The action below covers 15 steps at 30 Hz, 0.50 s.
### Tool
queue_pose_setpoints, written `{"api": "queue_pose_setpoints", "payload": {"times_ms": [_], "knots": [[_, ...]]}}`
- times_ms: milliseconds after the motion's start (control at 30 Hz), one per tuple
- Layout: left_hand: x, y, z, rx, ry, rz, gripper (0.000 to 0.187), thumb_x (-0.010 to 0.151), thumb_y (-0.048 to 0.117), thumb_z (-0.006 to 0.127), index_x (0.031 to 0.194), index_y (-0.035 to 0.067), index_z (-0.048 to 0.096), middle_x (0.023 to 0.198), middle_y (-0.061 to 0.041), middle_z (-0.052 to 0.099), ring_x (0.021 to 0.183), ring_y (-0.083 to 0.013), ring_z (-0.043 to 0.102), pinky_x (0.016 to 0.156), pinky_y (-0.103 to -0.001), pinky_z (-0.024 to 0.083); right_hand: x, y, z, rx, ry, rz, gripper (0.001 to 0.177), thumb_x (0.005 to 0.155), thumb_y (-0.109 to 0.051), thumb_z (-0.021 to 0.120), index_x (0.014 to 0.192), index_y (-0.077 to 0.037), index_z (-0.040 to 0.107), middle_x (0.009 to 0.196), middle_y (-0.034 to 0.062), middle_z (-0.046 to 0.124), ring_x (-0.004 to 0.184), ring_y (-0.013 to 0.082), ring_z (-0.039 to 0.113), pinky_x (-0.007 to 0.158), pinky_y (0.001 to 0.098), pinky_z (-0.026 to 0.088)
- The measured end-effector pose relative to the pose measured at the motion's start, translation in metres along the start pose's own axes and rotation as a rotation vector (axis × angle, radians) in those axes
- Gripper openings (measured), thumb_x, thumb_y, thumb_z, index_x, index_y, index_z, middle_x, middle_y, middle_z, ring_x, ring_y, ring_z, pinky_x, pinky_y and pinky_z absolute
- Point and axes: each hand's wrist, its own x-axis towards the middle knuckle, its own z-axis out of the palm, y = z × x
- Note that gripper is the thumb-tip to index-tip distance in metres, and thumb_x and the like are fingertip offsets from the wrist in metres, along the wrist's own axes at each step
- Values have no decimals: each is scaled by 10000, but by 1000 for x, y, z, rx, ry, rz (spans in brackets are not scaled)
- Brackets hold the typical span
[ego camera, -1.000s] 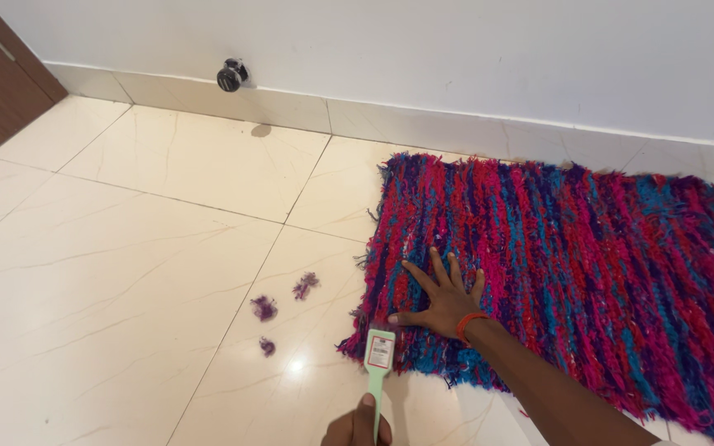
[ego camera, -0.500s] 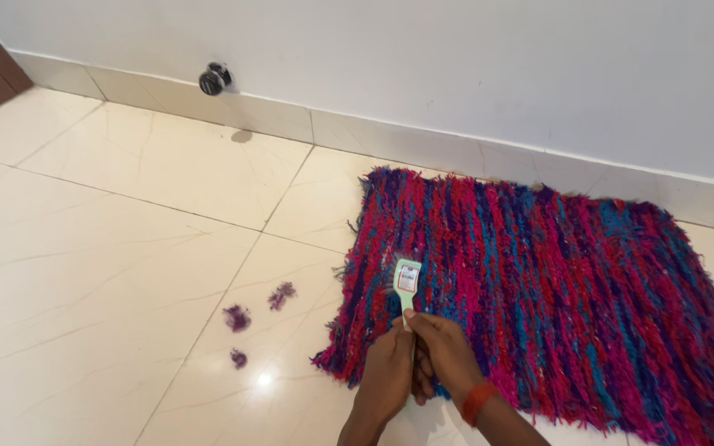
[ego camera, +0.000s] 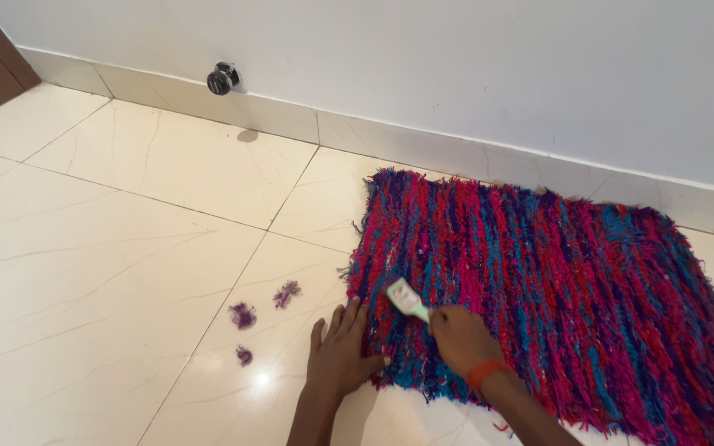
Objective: The person brushes a colorful shag rug with a hand brush, periodically picking off lint and debris by hand while sitting on the floor.
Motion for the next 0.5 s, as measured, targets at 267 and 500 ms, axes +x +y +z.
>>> {"api": "queue_pose_setpoints", "payload": {"times_ms": [267,500], "knots": [[27,-30,23,-54,37,82,798,916,220,580,1626,261,219,1740,77,103,1603,-219,58,1249,-565,-17,-30,12,-37,-165,-208,-131,432,908,-388,529,770,-99,819,690,187,706,661,330,702,664,465,494],[15,-18,11,-25,13,7,753,953,246,593,1605,327,225,1716,138,113,1600,-209,55,1259,-577,-19,20,-5,-17,-46,16,-73,461,950,-424,531,822,-66,792,705,208,716,644,348,697,640,480,487]]}}
